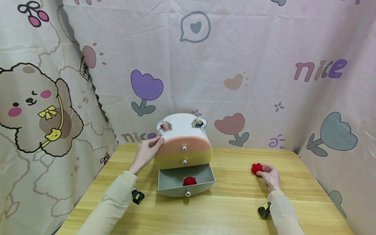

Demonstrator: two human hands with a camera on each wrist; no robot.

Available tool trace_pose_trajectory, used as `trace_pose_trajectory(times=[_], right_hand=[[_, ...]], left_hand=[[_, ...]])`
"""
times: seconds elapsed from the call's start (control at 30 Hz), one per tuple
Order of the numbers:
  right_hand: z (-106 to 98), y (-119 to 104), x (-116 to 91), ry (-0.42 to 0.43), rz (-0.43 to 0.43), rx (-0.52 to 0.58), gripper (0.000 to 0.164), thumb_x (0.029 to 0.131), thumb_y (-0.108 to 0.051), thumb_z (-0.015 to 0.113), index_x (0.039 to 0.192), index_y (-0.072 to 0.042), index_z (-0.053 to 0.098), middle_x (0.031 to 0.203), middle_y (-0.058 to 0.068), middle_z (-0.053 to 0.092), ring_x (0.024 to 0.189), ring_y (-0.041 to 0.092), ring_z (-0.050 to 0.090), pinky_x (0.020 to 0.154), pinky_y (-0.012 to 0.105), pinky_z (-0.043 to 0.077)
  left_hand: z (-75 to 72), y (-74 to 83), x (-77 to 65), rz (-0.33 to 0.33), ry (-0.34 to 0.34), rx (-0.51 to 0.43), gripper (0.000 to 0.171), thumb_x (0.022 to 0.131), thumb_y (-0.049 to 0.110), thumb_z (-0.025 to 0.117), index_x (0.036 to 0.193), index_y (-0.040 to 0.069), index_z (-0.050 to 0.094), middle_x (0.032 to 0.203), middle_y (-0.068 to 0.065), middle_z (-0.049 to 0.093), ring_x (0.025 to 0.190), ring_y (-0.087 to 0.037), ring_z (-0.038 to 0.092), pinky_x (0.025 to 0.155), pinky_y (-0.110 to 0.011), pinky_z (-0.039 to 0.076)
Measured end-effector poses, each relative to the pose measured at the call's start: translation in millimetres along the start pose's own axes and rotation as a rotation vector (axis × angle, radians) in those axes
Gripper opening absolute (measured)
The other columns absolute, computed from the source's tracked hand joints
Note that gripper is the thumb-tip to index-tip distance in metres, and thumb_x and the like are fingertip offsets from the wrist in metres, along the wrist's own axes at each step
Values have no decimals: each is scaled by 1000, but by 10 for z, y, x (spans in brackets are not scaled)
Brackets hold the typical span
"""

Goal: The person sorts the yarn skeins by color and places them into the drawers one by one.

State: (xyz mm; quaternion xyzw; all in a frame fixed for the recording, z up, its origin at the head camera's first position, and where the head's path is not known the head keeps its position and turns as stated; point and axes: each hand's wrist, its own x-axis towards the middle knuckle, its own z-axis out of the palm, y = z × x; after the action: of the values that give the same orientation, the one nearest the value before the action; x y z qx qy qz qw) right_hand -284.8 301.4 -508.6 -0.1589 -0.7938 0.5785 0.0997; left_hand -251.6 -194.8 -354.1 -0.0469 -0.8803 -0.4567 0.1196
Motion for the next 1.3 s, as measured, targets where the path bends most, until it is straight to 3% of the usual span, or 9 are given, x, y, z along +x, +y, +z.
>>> trace_pose_trajectory(times=[0.3,0.57,0.8,1.13,1.3], right_hand=[[4,-12,-1,-13,24,7,50,83,0,73,129,12,57,93,-2,73,70,-13,53,64,11,51],[51,-127,-50,-15,4,129,45,83,2,75,125,13,62,81,-16,71,74,-10,61,67,11,54],[112,-259,-85,-67,-16,199,41,84,1,75,123,7,66,77,-22,68,79,-7,65,72,12,56],[213,-509,-173,-183,-74,341,29,86,2,74,113,-9,73,83,-21,74,83,-3,68,78,20,57],[301,-663,-256,-249,-90,388,29,86,5,72,111,-9,75,85,-19,75,84,-2,69,76,17,56]], left_hand=[[4,-2,1,5,6,-8,58,101,42,59,145,4,53,150,-16,51,138,-34,52,112,-48,47],[4,-2,1,6,3,-17,58,101,41,59,145,4,53,150,-17,51,138,-34,52,112,-47,47],[4,4,3,4,3,-13,58,101,41,59,145,4,53,150,-17,51,138,-33,52,113,-47,46],[2,1,2,-6,0,-13,59,101,42,58,145,5,52,151,-17,50,139,-34,51,113,-48,46],[-5,-1,5,-8,-4,-18,59,101,43,58,146,5,52,151,-18,49,139,-34,52,112,-48,47]])
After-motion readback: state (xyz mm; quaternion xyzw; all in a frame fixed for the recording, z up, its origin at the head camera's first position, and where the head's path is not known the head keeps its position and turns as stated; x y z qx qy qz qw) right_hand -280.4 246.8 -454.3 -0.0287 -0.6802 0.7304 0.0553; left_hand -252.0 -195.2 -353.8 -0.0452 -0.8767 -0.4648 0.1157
